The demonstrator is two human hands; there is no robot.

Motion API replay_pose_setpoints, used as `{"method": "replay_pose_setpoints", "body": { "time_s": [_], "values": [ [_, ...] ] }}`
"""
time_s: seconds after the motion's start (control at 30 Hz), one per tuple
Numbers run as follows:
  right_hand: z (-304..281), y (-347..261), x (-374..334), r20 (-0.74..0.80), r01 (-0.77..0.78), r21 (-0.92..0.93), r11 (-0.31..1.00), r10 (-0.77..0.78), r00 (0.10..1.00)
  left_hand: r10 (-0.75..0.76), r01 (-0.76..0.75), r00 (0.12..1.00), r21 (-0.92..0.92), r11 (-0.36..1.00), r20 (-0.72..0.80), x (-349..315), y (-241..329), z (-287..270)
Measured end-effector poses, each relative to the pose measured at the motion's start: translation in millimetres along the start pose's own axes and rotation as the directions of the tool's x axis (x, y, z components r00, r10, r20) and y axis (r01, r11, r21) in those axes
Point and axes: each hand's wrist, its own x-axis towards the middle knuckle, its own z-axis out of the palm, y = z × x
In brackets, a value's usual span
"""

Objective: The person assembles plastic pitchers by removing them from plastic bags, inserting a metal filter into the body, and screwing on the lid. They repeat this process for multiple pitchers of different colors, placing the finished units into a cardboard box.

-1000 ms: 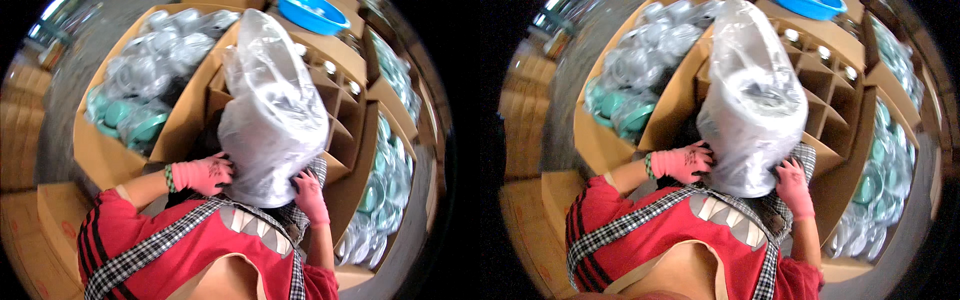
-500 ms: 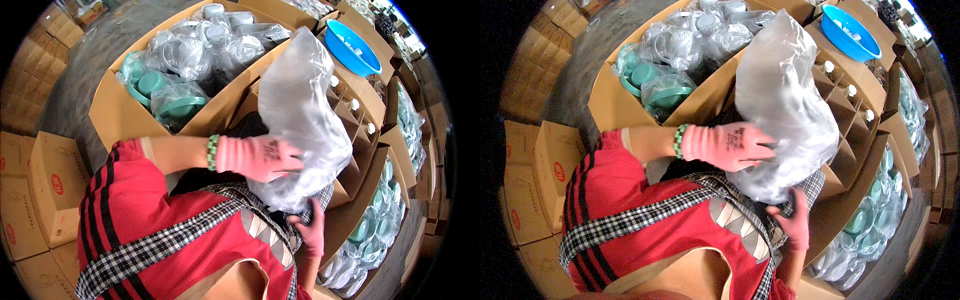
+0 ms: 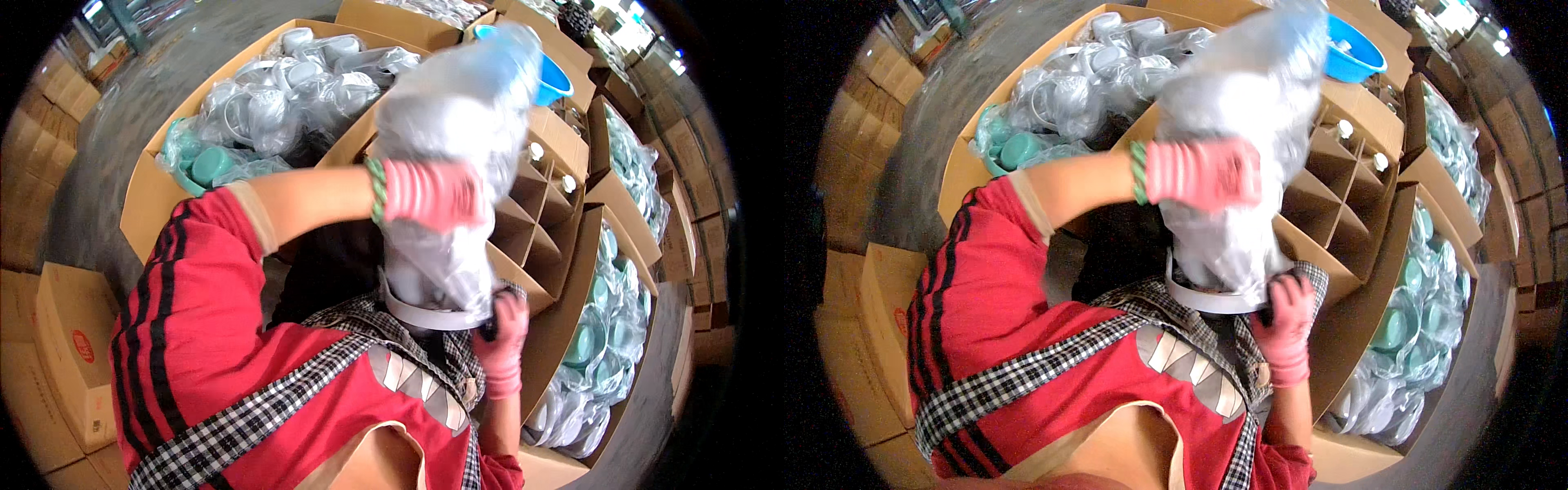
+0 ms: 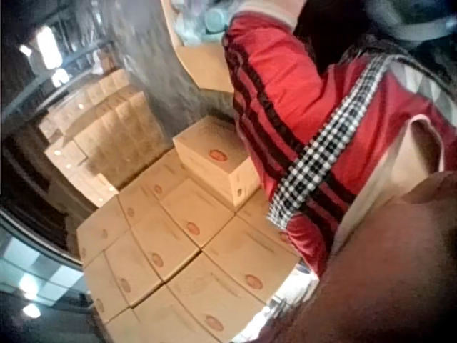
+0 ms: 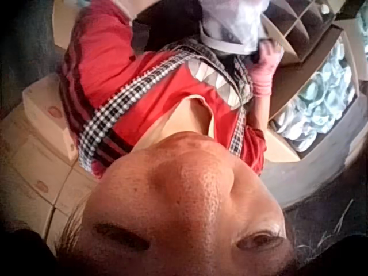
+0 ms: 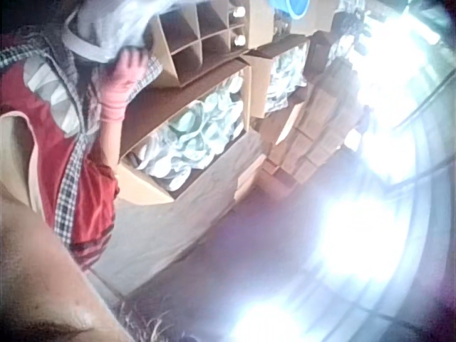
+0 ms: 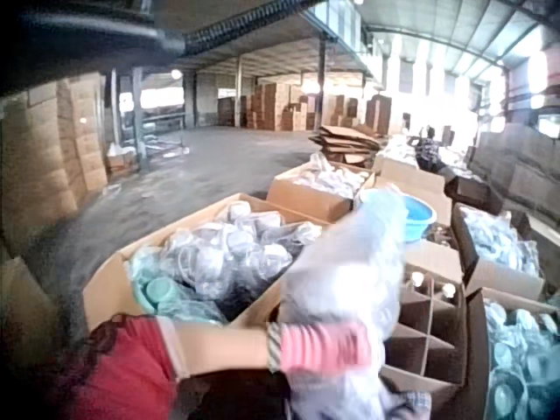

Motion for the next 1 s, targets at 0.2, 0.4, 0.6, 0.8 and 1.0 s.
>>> {"method": "replay_pose_setpoints", "body": {
  "time_s": [0.2, 0.4, 0.6, 0.8, 1.0],
  "values": [
    [-47.6, -27.3, 64.2, -0.575, 0.066, 0.305, 0.95, 0.128, 0.808, -0.447, 0.436, 0.894, -0.161, 0.885, -0.034, -37.7, 3.8, -60.7],
    [-43.3, -34.7, 38.0, -0.527, -0.013, 0.358, 0.934, 0.213, 0.822, -0.202, 0.199, 0.979, -0.104, 0.975, -0.018, 1.8, 87.1, -49.8],
    [-58.6, -9.7, -9.1, -0.496, 0.019, 0.522, 0.852, 0.285, 0.82, -0.113, 0.111, 0.977, -0.022, 0.994, -0.181, 30.5, 101.6, -34.1],
    [-95.4, 33.9, -29.8, -0.386, -0.026, 0.816, 0.577, 0.578, 0.719, -0.45, 0.405, 0.803, -0.197, 0.893, -0.391, 9.7, 16.0, -95.4],
    [-35.2, 12.4, 130.4, -0.272, 0.068, 0.862, 0.502, 0.345, 0.898, -0.93, 0.751, 0.275, -0.549, 0.367, -0.245, -68.6, -62.8, -173.9]
  ]
}}
